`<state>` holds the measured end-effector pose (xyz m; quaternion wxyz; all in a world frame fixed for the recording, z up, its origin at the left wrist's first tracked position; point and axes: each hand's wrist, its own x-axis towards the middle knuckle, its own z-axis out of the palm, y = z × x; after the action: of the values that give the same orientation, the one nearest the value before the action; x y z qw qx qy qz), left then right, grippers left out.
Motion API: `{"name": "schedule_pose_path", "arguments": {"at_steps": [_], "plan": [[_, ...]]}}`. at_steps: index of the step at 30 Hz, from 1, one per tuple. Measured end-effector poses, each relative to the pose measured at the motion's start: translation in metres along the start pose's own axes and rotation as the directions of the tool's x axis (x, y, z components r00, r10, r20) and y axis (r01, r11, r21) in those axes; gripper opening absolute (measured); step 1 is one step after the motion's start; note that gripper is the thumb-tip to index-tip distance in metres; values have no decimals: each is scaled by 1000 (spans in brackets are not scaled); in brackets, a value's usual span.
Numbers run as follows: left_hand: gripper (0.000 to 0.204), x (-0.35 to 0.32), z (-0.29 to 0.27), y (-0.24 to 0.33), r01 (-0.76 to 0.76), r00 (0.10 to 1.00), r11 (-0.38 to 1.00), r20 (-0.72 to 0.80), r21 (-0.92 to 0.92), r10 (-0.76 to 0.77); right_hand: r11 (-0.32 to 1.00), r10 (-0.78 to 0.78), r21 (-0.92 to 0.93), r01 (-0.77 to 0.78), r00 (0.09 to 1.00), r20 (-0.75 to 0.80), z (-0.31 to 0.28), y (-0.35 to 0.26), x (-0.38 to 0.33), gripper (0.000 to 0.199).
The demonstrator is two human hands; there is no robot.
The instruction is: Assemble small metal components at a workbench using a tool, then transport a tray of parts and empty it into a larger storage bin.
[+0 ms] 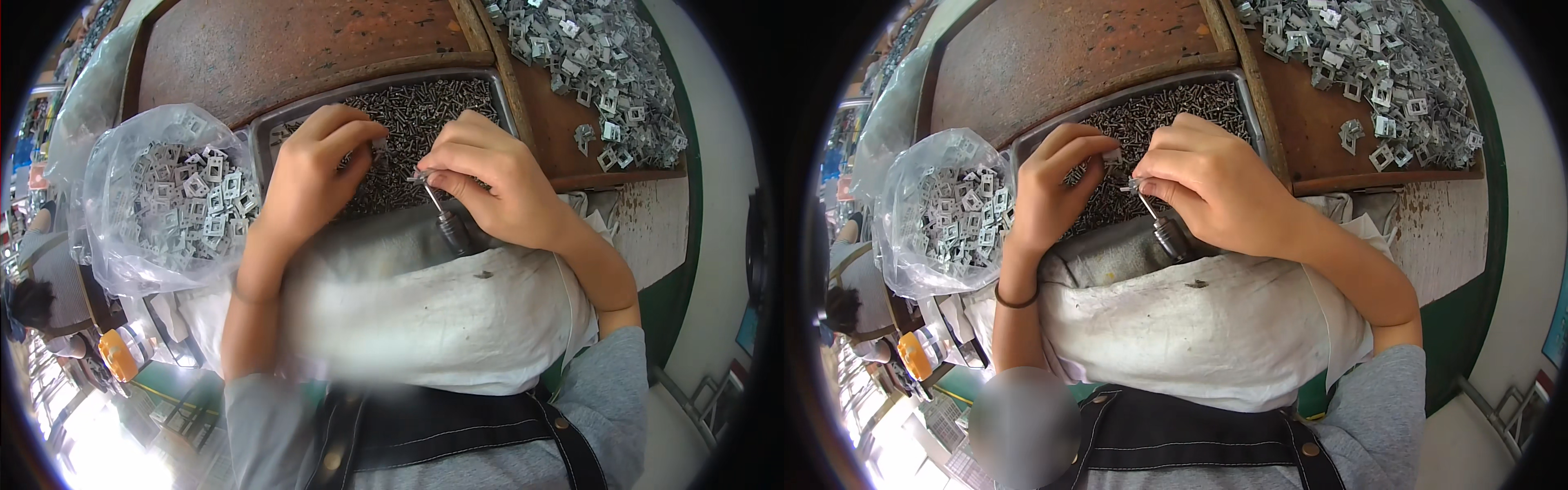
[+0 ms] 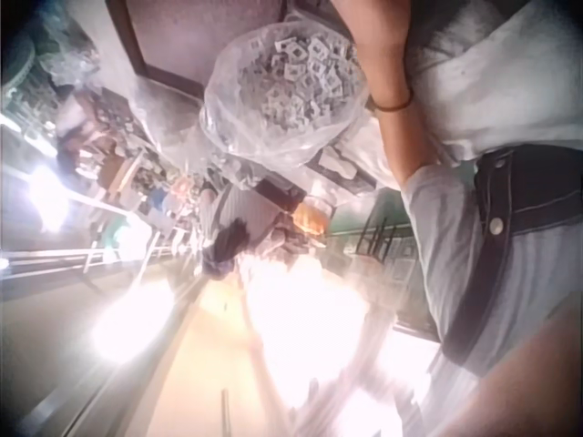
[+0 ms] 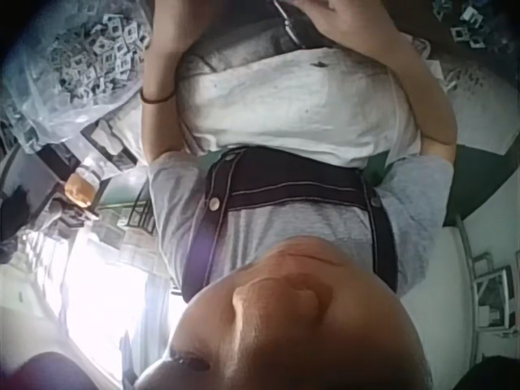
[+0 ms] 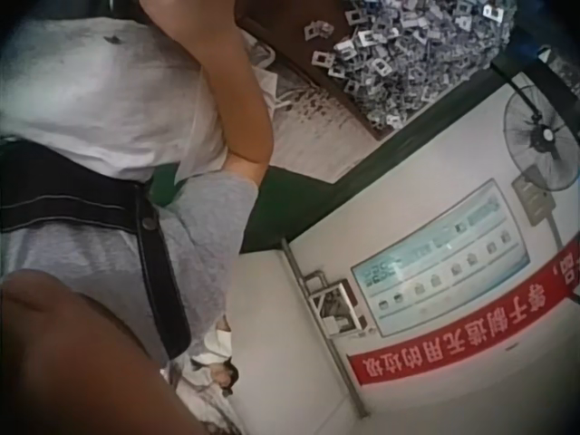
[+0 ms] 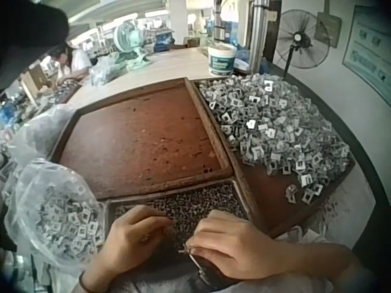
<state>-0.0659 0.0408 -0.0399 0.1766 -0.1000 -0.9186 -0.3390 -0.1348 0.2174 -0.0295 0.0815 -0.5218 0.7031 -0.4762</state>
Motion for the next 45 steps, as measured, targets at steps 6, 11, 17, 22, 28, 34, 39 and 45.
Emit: {"name": "schedule_pose_path", "arguments": {"at_steps": [6, 11, 17, 22, 28, 34, 39, 45], "plan": [[16, -2, 4, 20, 107, 984, 972, -119, -209, -133, 997, -70, -39, 71, 997, 30, -3, 3, 1, 7], [18, -3, 5, 23, -18, 977, 995, -212, -95, -2, 988, -118, -94, 120, 993, 19, -4, 3, 1, 8], [21, -1, 2, 22, -176, 970, 984, -171, 14, 176, 984, -133, -116, 132, 991, 1, -3, 3, 1, 9], [20, -2, 6, 24, -143, 976, 989, -170, -25, 136, 980, -148, -136, 144, 989, -24, -3, 5, 0, 9], [16, -2, 8, 27, -35, 988, 985, -157, -169, 9, 972, -180, -162, 170, 983, -47, -1, 6, -1, 10], [15, -3, 5, 29, 20, 993, 978, -112, -210, -45, 968, -192, -172, 182, 980, -43, -2, 5, 0, 11], [15, -3, 5, 26, 32, 995, 973, -86, -229, -53, 970, -181, -171, 173, 983, -32, -2, 5, -1, 10], [19, -2, -1, 27, 387, 922, 721, 242, -574, -302, 987, -137, -87, 134, 990, -30, -6, 6, 2, 13]]}}
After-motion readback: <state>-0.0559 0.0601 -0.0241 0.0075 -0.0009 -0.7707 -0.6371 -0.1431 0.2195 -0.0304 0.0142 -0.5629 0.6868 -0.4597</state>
